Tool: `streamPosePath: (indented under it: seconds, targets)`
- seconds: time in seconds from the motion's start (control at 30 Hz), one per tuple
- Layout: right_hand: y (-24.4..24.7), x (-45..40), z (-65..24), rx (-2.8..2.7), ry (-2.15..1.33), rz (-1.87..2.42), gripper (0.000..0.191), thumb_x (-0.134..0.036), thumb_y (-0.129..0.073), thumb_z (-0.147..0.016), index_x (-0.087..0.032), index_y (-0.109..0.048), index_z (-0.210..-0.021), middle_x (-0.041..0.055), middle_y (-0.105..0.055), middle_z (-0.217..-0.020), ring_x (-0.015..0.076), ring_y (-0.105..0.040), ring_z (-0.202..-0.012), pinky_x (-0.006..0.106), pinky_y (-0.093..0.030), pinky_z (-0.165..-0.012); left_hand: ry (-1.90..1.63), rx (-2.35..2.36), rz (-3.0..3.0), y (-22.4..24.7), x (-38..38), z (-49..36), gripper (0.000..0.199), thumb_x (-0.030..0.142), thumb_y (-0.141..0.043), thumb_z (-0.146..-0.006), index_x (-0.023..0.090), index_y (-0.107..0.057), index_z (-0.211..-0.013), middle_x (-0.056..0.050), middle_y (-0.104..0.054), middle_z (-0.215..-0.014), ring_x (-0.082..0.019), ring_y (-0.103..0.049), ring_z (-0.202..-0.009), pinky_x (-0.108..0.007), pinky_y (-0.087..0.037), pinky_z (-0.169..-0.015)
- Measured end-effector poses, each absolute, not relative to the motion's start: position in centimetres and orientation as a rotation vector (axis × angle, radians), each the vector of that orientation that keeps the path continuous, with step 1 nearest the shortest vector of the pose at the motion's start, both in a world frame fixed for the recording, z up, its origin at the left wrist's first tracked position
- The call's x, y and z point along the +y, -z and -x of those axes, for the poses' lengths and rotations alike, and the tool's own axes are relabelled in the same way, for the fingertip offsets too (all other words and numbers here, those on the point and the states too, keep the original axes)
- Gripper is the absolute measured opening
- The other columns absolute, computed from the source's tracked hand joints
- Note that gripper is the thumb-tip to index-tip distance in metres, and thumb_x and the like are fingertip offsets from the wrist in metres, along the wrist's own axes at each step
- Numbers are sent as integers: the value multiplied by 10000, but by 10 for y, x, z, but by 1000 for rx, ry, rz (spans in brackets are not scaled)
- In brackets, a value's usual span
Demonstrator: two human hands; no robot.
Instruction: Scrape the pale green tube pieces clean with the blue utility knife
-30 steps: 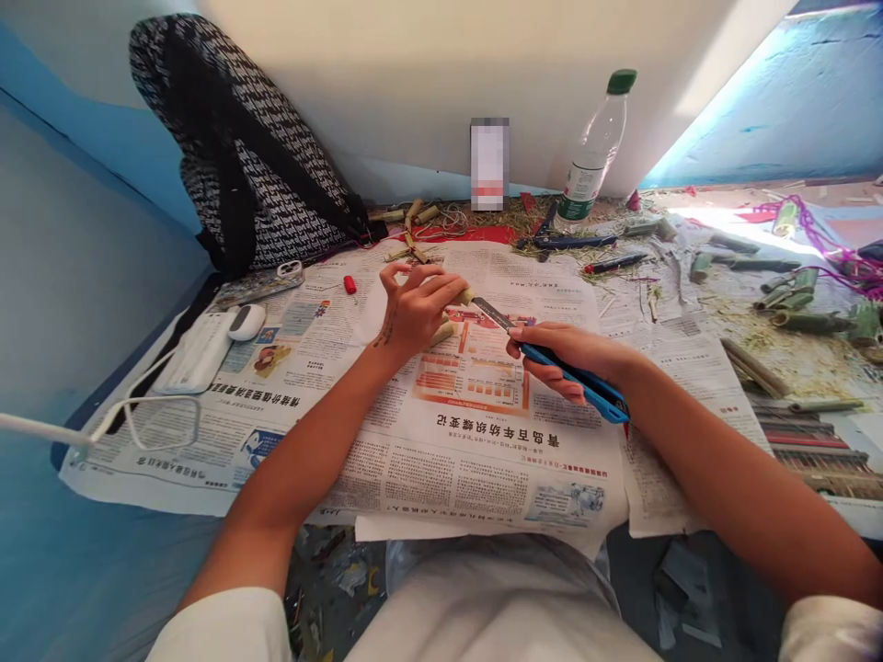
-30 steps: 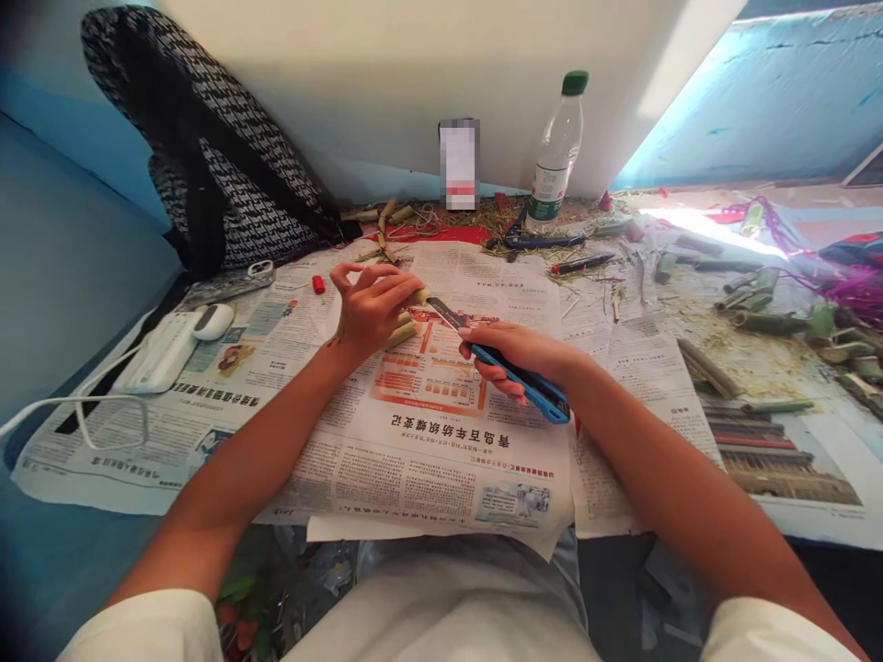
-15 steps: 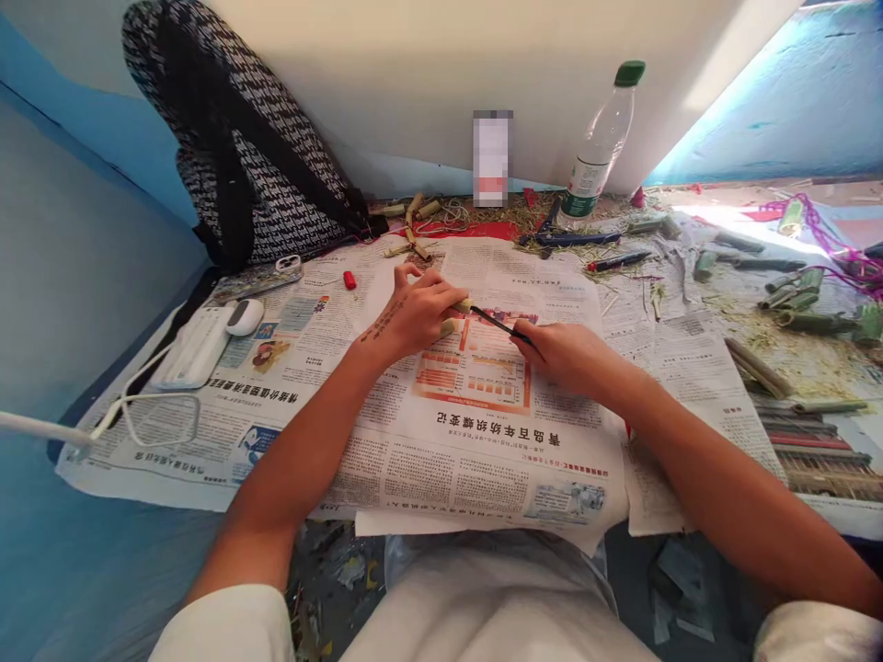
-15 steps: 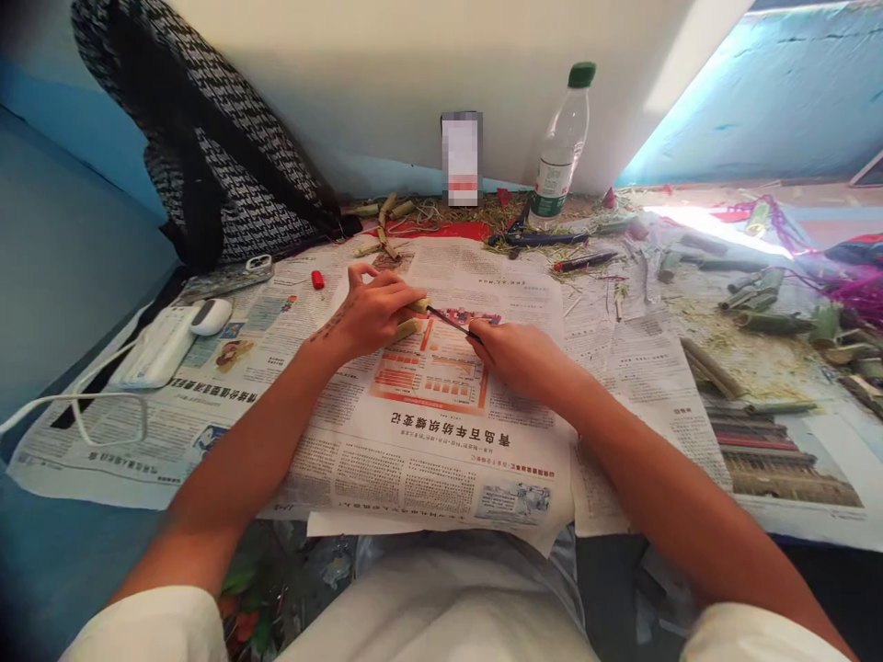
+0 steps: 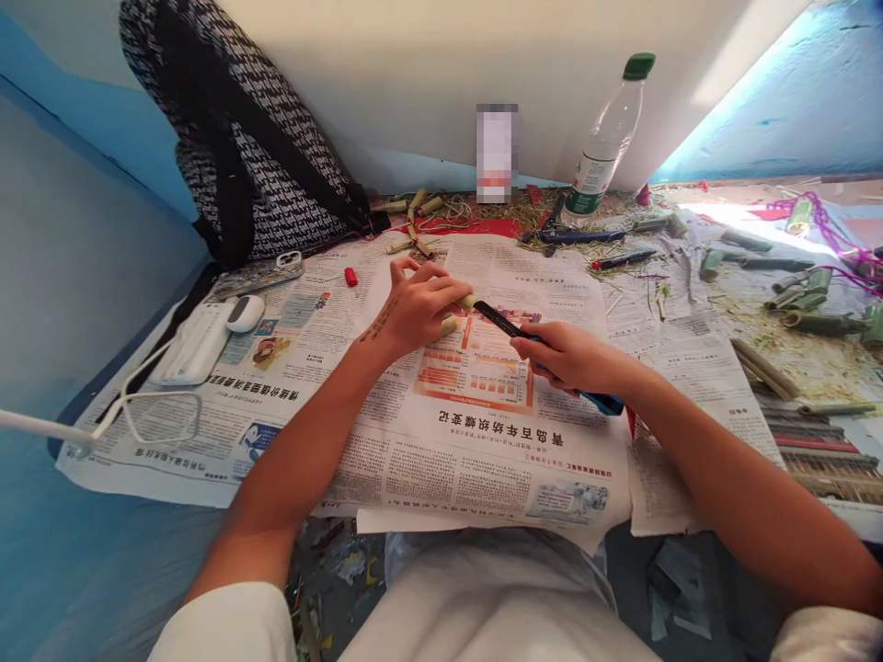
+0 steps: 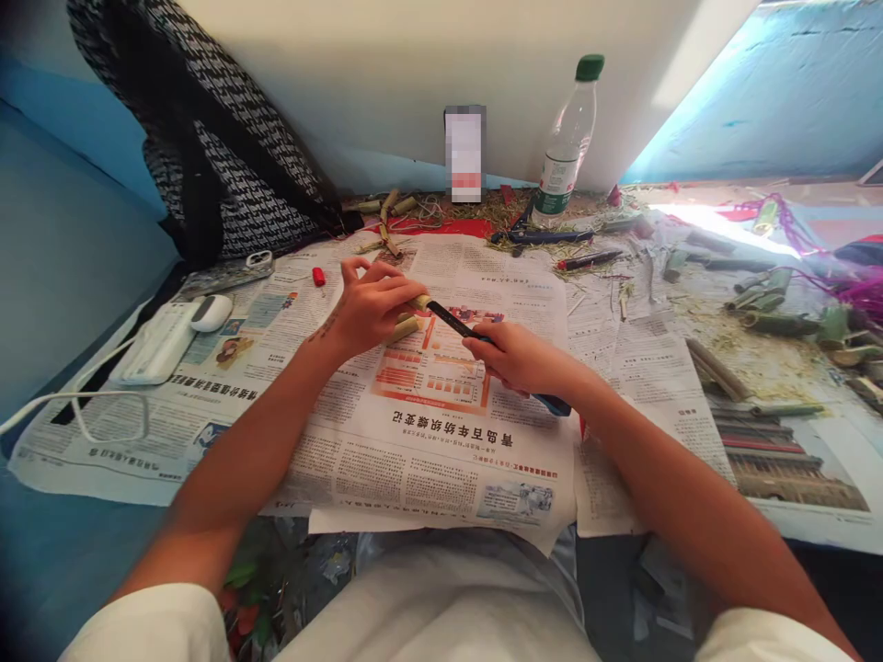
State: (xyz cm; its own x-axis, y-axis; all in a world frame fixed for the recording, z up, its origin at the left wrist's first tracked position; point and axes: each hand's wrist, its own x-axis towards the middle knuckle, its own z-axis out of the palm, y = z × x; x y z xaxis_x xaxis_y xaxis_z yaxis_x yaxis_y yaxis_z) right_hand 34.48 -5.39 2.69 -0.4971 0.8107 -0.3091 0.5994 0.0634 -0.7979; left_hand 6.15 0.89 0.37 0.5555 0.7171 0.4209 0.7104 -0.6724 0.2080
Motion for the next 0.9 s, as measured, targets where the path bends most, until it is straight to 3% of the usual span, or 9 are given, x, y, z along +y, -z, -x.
streamPosePath:
  seconds: [0.07,0.2,0.4,0.47,0.57,0.67,0.8,0.9]
  targets:
    - [-31,-56,-344,-1848,-1769,1377,346,-544,-535,-1069,-266,-459,-878,-46,-506,-649,110,-414,-414,260,-334,-366,-808,1288,-2785,-5,8,-63,225,283,-593,-1054,330,-772,-1181,-14,-848,-1184,-315,-679,-1197,-590,-254,-1149]
    - [-34,-58,-342,-1432,-2194,1195,354,-566,-575,-1053,-257,-481,-910,-74,-476,-625,78,-350,-375,214,-341,-308,-922,1312,-2827,-3,10,-60,293,277,-511,-1106,355,-767,-1225,2,-833,-1245,-304,-679,-1235,-589,-257,-1145]
    - [-22,-54,-334,-1382,-2248,1023,363,-624,-490,-1059,-273,-471,-970,-101,-442,-582,99,-288,-333,255,-342,-292,-1089,1369,-2838,-2,13,-57,311,309,-482,-1127,334,-748,-1287,-23,-813,-1311,-301,-662,-1250,-593,-252,-1134]
    - [-16,-53,-332,-1646,-1977,1134,359,-602,-424,-1086,-270,-455,-953,-79,-476,-609,115,-355,-354,272,-343,-344,-1027,1363,-2838,-5,11,-59,303,263,-509,-1102,316,-755,-1270,-34,-816,-1297,-319,-657,-1264,-583,-261,-1126]
    - [-10,-54,-334,-2234,-1111,1393,294,-473,-392,-1123,-240,-532,-1010,9,-628,-734,162,-535,-510,300,-348,-501,-808,1289,-2827,-10,7,-61,263,206,-585,-1032,290,-769,-1199,-38,-835,-1210,-331,-661,-1232,-574,-268,-1127]
    - [-10,-55,-339,-2670,-318,1528,303,-356,-368,-1146,-192,-622,-1170,100,-747,-907,210,-609,-637,342,-284,-582,-613,1223,-2732,-14,5,-60,264,181,-611,-982,277,-781,-1161,-33,-843,-1099,-307,-667,-1168,-572,-265,-1142]
    - [-18,-52,-347,-2857,314,1472,328,-142,-390,-1109,-185,-665,-1282,120,-763,-1077,218,-628,-708,367,-252,-608,-410,1184,-2533,-16,5,-51,302,203,-591,-967,293,-810,-1154,-36,-818,-1019,-275,-657,-1098,-541,-331,-1134]
    - [-23,-47,-349,-2783,633,1309,378,-57,-384,-1086,-212,-705,-1213,95,-735,-1025,232,-631,-825,376,-312,-689,-300,1126,-2383,-19,7,-44,277,271,-623,-950,292,-826,-1137,-36,-795,-992,-243,-643,-991,-446,-448,-1038]
